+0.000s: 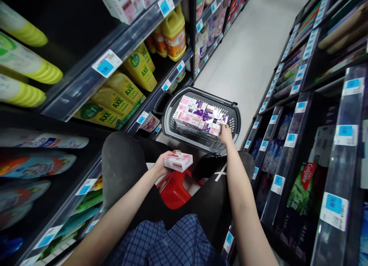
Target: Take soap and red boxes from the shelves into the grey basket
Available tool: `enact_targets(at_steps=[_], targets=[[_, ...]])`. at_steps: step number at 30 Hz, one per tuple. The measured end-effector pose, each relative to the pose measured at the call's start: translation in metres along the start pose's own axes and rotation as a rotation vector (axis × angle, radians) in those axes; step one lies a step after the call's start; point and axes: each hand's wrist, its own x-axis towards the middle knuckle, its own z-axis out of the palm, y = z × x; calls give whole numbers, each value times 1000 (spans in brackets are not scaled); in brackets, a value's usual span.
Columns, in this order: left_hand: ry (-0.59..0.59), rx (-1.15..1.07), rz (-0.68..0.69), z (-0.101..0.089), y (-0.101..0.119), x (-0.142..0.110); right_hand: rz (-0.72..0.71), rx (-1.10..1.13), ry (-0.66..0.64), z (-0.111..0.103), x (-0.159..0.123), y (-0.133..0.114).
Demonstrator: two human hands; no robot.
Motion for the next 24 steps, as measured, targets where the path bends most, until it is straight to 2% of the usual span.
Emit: enact_targets(at_steps=[10,24], targets=[[48,6,19,3,1,-4,18,2,6,4,3,3],[22,44,32,4,-1,-3,36,10,10,2,-2,-2]])
